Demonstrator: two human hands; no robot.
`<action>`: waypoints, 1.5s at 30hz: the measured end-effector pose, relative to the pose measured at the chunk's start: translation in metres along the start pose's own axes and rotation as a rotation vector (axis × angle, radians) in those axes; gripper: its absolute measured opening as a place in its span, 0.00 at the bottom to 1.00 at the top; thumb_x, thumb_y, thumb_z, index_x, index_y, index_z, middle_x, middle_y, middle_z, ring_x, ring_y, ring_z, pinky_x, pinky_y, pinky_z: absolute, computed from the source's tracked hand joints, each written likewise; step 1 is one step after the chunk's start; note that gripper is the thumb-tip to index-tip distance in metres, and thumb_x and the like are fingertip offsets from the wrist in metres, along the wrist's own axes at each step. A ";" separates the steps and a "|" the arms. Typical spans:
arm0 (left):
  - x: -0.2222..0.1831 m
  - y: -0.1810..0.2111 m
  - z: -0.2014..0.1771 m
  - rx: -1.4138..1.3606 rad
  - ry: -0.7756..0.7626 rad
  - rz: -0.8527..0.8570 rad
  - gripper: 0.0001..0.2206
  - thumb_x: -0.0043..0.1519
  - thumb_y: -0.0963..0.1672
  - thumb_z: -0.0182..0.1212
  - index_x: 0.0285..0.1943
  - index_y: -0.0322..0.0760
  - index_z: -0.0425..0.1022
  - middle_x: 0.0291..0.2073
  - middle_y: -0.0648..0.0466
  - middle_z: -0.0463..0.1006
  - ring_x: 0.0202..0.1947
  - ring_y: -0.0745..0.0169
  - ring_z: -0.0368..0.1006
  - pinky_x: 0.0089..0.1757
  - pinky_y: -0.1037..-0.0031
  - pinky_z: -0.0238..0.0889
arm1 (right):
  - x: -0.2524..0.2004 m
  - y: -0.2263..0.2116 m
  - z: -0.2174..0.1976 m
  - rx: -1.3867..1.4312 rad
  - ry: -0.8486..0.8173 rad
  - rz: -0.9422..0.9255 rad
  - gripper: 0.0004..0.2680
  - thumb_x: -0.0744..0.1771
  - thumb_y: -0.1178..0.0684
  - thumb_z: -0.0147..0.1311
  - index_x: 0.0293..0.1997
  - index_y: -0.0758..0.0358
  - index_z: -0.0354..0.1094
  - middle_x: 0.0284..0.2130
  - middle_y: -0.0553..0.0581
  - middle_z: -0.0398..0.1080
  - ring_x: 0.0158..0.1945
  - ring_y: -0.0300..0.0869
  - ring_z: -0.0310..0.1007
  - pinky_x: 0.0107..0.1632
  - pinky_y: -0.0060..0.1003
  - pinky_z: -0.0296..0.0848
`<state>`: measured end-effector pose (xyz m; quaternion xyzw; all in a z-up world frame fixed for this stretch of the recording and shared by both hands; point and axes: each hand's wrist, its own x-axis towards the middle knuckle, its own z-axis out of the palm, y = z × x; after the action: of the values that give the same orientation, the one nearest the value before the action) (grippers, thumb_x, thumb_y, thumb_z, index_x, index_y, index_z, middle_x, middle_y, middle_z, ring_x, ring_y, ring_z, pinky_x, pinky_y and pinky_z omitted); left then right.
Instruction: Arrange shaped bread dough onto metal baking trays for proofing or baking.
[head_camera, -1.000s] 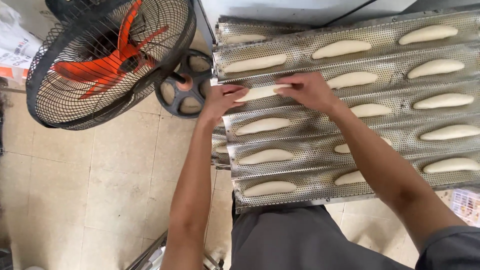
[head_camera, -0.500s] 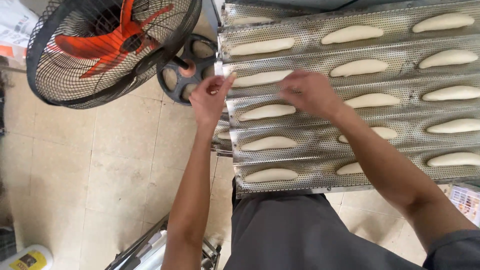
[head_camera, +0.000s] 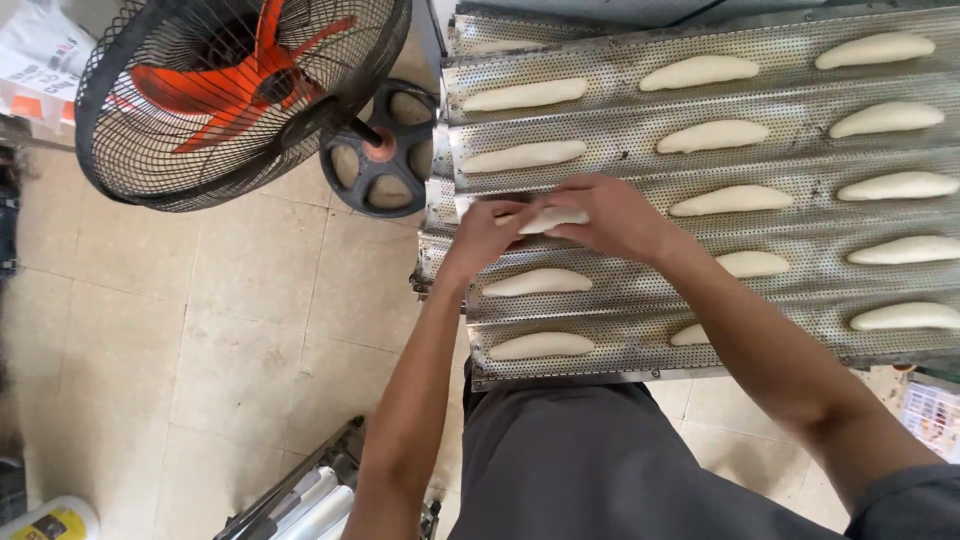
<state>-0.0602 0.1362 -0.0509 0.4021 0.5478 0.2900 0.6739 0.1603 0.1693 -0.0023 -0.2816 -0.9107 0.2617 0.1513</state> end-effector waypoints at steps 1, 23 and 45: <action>0.001 0.000 0.001 0.192 0.041 0.049 0.19 0.63 0.52 0.64 0.53 0.34 0.84 0.38 0.52 0.84 0.37 0.67 0.80 0.40 0.76 0.73 | -0.010 0.003 0.000 -0.008 0.079 0.085 0.15 0.62 0.49 0.65 0.53 0.57 0.75 0.44 0.60 0.75 0.46 0.56 0.74 0.47 0.48 0.74; -0.022 -0.007 -0.034 0.560 0.415 0.149 0.19 0.52 0.51 0.79 0.39 0.31 0.85 0.24 0.52 0.83 0.24 0.68 0.79 0.30 0.76 0.73 | -0.059 0.016 0.010 0.007 0.167 0.448 0.12 0.65 0.45 0.66 0.49 0.59 0.80 0.41 0.60 0.78 0.33 0.46 0.79 0.39 0.38 0.78; -0.079 -0.037 0.028 0.247 0.109 0.130 0.19 0.61 0.52 0.64 0.50 0.32 0.83 0.37 0.52 0.86 0.34 0.69 0.81 0.39 0.74 0.74 | -0.069 -0.045 0.054 0.024 0.047 0.110 0.15 0.63 0.49 0.65 0.55 0.58 0.74 0.46 0.61 0.76 0.49 0.56 0.75 0.51 0.49 0.75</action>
<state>-0.0534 0.0454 -0.0402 0.5003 0.5879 0.2850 0.5682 0.1732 0.0755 -0.0300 -0.3353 -0.8869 0.2736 0.1615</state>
